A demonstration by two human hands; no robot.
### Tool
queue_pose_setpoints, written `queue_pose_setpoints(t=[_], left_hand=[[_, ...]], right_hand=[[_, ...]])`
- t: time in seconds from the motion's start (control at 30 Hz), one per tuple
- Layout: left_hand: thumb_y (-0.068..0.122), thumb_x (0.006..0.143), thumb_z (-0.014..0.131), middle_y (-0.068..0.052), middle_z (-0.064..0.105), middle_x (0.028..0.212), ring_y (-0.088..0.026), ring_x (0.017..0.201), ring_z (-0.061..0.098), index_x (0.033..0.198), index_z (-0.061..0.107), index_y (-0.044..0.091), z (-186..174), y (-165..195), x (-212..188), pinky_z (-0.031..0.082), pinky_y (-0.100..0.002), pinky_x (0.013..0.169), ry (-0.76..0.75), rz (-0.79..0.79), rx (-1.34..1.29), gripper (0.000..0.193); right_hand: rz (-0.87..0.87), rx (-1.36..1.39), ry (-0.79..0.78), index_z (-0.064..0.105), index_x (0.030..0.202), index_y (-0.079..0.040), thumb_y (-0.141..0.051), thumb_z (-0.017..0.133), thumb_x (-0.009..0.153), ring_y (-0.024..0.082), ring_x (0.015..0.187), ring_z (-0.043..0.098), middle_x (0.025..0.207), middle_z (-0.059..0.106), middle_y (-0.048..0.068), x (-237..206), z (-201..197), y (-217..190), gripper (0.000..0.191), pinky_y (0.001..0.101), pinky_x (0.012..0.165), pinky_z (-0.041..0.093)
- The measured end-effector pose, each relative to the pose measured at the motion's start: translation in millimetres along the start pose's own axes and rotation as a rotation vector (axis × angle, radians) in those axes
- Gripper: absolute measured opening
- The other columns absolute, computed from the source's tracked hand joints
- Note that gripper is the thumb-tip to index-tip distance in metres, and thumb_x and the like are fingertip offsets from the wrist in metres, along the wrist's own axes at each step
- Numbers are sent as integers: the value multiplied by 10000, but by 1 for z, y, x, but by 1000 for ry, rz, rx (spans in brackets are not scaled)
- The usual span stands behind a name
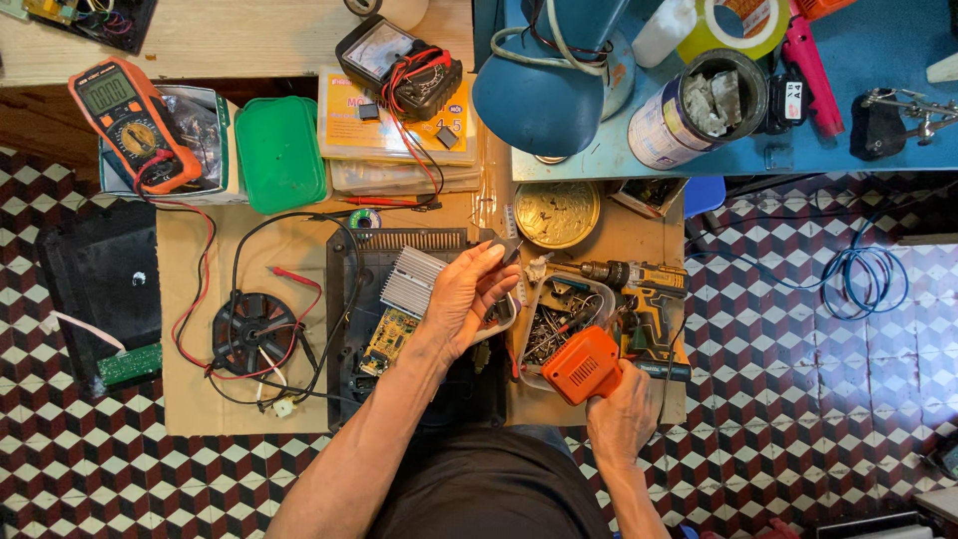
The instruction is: The person works on a circuit board, using a heat gun to apply heat to a component and then using pliers to remove it. They handle the board and components throughout the clip.
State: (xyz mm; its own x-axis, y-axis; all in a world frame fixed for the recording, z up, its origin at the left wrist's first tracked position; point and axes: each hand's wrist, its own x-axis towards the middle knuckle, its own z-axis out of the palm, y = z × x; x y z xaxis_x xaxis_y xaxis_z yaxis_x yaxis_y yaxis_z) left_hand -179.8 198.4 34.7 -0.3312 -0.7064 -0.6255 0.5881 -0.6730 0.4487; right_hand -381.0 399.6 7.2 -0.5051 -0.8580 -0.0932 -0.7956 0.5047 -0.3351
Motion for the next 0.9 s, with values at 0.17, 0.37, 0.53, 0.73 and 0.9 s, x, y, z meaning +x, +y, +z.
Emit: queue_pose_setpoints(t=[0.17,0.37,0.53,0.73,0.9], left_hand=[[161,952,709,-117,724,992,-173,871,730,1157,644,3,-9,-4,-10,628,-284,784,-8,-38,-44,267],[120,922,725,-133,745,1008,-177,874,740,1115,660,8,-15,-14,-17,635,-290,789,90,-141,-181,233],[111,909,731,-129,740,1010,-187,878,740,1110,665,10,-24,-17,-25,637,-295,789,119,-158,-199,234],[105,909,734,-132,741,1008,-186,864,738,1094,683,-5,-31,-18,-32,635,-296,780,99,-156,-190,221],[94,928,733,-142,737,1004,-194,871,737,1086,673,-20,-30,-20,-37,635,-292,789,70,-176,-222,204]], right_hand=[[83,8,-40,522,1298,-39,-37,690,733,399,1136,571,1204,564,166,-19,21,8,589,507,970,461],[77,92,-33,500,1312,-7,-78,705,749,423,1128,556,1221,533,198,-10,33,16,603,511,976,453],[39,97,-45,516,1313,-8,-72,692,764,411,1135,562,1204,526,194,-5,38,18,580,497,973,469],[-178,73,-55,528,1305,-1,-31,659,765,395,1131,574,1181,536,193,13,28,35,557,485,968,487],[-343,87,-101,535,1323,-9,-17,662,751,396,1106,569,1195,558,189,32,13,44,586,482,963,476]])
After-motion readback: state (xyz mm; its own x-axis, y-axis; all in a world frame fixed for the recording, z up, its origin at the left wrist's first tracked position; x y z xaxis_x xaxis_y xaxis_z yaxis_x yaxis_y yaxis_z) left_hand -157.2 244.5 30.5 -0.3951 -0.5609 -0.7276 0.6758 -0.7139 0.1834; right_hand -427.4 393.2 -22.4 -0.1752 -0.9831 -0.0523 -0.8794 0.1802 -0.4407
